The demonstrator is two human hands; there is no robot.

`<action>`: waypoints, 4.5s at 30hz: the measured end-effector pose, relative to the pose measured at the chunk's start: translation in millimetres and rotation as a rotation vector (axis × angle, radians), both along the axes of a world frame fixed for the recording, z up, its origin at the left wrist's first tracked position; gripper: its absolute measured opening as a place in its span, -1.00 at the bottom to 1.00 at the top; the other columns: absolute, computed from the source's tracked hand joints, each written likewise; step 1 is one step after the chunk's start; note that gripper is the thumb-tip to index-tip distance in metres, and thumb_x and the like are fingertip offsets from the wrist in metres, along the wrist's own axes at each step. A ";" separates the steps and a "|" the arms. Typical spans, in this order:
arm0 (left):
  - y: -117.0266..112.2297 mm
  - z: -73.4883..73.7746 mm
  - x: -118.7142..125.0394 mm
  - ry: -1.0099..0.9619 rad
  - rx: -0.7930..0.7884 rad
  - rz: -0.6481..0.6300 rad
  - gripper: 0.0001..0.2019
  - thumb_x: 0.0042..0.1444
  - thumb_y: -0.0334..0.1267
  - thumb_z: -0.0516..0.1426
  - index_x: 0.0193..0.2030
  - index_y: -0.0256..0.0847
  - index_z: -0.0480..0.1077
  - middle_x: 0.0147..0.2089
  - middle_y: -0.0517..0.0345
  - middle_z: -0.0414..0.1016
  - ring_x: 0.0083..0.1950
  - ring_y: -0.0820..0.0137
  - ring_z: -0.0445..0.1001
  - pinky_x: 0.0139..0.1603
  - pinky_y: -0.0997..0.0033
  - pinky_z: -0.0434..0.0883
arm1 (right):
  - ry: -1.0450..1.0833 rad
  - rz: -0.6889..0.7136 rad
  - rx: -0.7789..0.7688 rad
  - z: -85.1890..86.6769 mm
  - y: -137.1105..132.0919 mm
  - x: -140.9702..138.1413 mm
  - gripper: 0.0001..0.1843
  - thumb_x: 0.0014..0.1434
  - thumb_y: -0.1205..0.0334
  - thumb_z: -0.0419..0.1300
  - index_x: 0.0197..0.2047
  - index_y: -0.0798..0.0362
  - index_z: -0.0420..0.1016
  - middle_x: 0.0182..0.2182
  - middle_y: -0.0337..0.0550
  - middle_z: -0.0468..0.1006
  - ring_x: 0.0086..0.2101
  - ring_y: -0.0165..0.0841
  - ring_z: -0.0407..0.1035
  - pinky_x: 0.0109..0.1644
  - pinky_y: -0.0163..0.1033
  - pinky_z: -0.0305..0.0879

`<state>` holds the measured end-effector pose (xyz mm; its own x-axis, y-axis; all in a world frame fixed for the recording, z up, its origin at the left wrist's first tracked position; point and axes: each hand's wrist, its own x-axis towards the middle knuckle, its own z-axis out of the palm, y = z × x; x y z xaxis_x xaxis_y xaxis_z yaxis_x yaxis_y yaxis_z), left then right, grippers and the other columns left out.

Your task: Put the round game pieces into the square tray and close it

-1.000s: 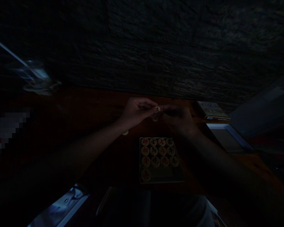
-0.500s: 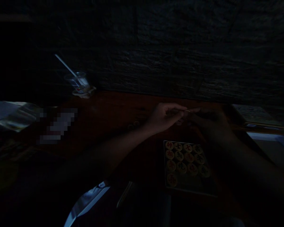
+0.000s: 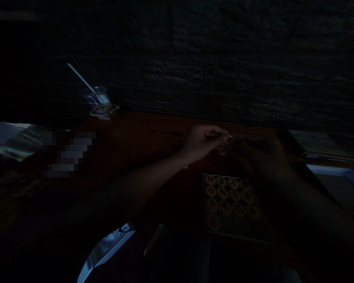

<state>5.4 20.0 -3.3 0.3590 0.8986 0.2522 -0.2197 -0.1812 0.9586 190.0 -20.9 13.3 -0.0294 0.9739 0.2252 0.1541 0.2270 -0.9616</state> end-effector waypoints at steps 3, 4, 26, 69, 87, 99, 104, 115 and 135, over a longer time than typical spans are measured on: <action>-1.9 2.8 0.4 -0.009 -0.040 0.013 -0.83 0.17 -0.27 0.38 -0.15 -0.31 0.62 -0.22 -0.01 0.72 -0.23 0.29 0.73 -0.13 0.24 0.70 | -0.005 0.001 0.023 0.2 -0.6 -0.9 -0.67 0.06 -0.05 0.55 -0.24 0.03 0.80 -0.45 -0.10 0.71 -0.49 -0.33 0.49 -0.42 -0.26 0.38; -2.7 3.6 0.4 -0.011 -0.038 0.010 -0.81 0.17 -0.24 0.38 -0.16 -0.31 0.62 -0.22 -0.01 0.73 -0.23 0.28 0.73 -0.15 0.24 0.71 | -0.004 0.007 0.024 -0.3 -0.3 -0.9 -0.67 0.08 -0.05 0.53 -0.24 0.04 0.80 -0.45 -0.10 0.71 -0.49 -0.34 0.49 -0.42 -0.27 0.38; -4.4 1.9 -0.2 0.036 0.093 0.035 -0.68 0.08 -0.13 0.44 -0.10 -0.28 0.65 -0.15 -0.05 0.75 -0.25 0.26 0.73 -0.13 0.23 0.68 | 0.039 0.012 0.009 4.6 -1.9 -1.7 -0.62 0.06 -0.10 0.52 -0.29 0.07 0.79 -0.46 -0.12 0.69 -0.49 -0.39 0.46 -0.42 -0.31 0.36; -10.8 7.5 2.8 0.080 0.120 0.025 -0.72 -0.04 -0.36 0.47 -0.16 -0.31 0.62 -0.26 0.04 0.71 -0.27 0.34 0.68 -0.20 0.36 0.61 | 0.021 0.013 0.077 1.2 -1.2 -2.7 -0.63 0.03 -0.10 0.55 -0.41 0.07 0.74 -0.54 -0.17 0.64 -0.55 -0.43 0.38 -0.46 -0.33 0.27; -11.5 6.2 5.9 0.059 0.096 0.048 -0.71 -0.11 -0.44 0.46 -0.19 -0.30 0.62 -0.25 0.04 0.71 -0.25 0.35 0.67 -0.21 0.39 0.58 | 0.006 -0.042 0.062 0.2 0.1 -1.5 -0.60 -0.04 -0.12 0.59 -0.42 0.07 0.73 -0.57 -0.18 0.61 -0.57 -0.43 0.37 -0.50 -0.34 0.25; -9.0 6.5 4.1 -0.132 -0.096 -0.012 -0.78 0.06 -0.28 0.43 -0.15 -0.30 0.66 -0.19 -0.01 0.73 -0.20 0.27 0.72 -0.06 0.15 0.67 | 0.007 -0.016 0.044 5.3 -2.7 -2.6 -0.68 0.13 -0.04 0.46 -0.37 0.08 0.71 -0.54 -0.19 0.61 -0.55 -0.42 0.41 -0.47 -0.34 0.32; -10.9 5.4 5.5 0.044 0.059 0.023 -0.77 -0.02 -0.39 0.43 -0.18 -0.31 0.64 -0.26 0.03 0.71 -0.28 0.37 0.67 -0.19 0.35 0.60 | -0.032 -0.035 0.075 1.6 -1.3 -1.3 -0.63 0.01 -0.09 0.56 -0.42 0.07 0.71 -0.55 -0.17 0.62 -0.56 -0.43 0.39 -0.48 -0.34 0.29; -11.9 7.7 2.7 -0.035 -0.030 0.019 -0.70 0.03 -0.23 0.45 -0.12 -0.32 0.66 -0.25 0.00 0.72 -0.29 0.31 0.69 -0.13 0.22 0.64 | -0.010 -0.003 0.039 4.6 -1.6 -1.6 -0.60 0.12 -0.13 0.48 -0.36 0.08 0.73 -0.51 -0.15 0.64 -0.54 -0.42 0.40 -0.48 -0.34 0.32; -10.2 7.4 3.3 0.002 -0.025 0.005 -0.62 -0.09 -0.30 0.51 -0.08 -0.27 0.68 -0.13 -0.05 0.76 -0.22 0.26 0.70 -0.15 0.24 0.63 | 0.031 -0.040 0.082 6.1 -0.9 -1.8 -0.59 -0.08 -0.07 0.62 -0.31 0.07 0.74 -0.50 -0.17 0.67 -0.55 -0.41 0.42 -0.50 -0.31 0.33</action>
<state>8.7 9.8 4.2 0.3546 0.9066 0.2287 -0.2171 -0.1580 0.9633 188.1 -21.9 19.4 0.0176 0.9524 0.3045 0.1348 0.2995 -0.9445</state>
